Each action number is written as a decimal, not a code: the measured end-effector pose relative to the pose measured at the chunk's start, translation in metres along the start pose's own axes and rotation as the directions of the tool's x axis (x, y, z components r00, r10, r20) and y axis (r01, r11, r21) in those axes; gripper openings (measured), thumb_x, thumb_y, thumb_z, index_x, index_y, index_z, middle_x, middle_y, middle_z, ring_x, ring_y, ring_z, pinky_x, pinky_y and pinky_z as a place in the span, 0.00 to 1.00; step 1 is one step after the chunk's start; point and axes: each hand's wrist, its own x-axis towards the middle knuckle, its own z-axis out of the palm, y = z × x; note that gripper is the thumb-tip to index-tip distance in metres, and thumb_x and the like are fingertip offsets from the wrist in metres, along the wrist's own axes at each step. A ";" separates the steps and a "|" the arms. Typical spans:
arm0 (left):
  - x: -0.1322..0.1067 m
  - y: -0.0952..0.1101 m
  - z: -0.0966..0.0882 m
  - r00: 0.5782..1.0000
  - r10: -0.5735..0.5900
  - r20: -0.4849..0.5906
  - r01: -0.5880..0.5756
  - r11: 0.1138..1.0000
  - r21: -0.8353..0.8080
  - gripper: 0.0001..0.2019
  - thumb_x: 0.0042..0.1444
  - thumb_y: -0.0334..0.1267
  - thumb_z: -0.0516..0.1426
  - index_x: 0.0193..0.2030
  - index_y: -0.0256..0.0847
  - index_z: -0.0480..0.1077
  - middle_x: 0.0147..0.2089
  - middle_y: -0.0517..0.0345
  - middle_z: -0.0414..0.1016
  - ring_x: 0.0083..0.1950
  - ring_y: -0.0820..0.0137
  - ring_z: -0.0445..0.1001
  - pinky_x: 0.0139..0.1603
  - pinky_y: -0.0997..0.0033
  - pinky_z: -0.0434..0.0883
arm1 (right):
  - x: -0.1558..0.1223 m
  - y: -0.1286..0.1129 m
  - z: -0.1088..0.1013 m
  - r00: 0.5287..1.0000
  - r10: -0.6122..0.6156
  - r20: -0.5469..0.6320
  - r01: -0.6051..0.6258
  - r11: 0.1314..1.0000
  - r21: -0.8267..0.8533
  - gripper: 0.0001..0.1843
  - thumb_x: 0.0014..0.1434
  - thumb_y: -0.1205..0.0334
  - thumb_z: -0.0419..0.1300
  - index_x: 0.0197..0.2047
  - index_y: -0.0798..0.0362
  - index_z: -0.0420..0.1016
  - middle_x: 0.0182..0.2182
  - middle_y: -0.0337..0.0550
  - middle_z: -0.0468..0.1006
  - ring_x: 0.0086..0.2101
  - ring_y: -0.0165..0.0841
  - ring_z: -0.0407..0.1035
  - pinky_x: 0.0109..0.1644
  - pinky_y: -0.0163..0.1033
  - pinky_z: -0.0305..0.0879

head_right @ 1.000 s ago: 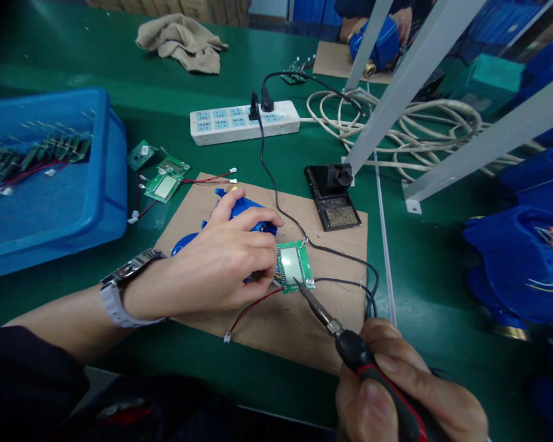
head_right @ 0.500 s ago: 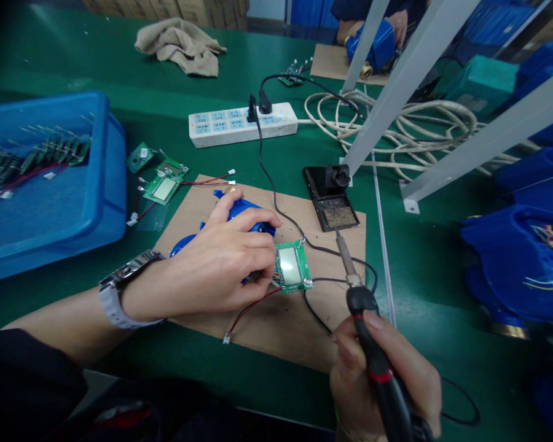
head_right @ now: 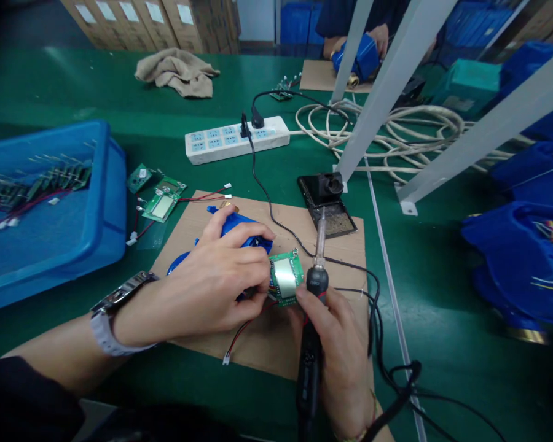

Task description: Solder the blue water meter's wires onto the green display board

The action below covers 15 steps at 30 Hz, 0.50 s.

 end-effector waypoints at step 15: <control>0.005 0.002 -0.002 0.999 -0.037 0.019 0.038 0.997 -0.062 0.07 0.59 0.34 0.57 0.29 0.44 0.70 0.32 0.66 0.77 0.63 0.62 0.63 0.69 0.41 0.27 | 0.009 0.005 0.009 0.972 0.174 -0.158 -0.136 0.965 0.223 0.31 0.54 0.71 0.65 0.58 0.54 0.59 0.49 0.44 0.72 0.51 0.31 0.68 0.59 0.37 0.64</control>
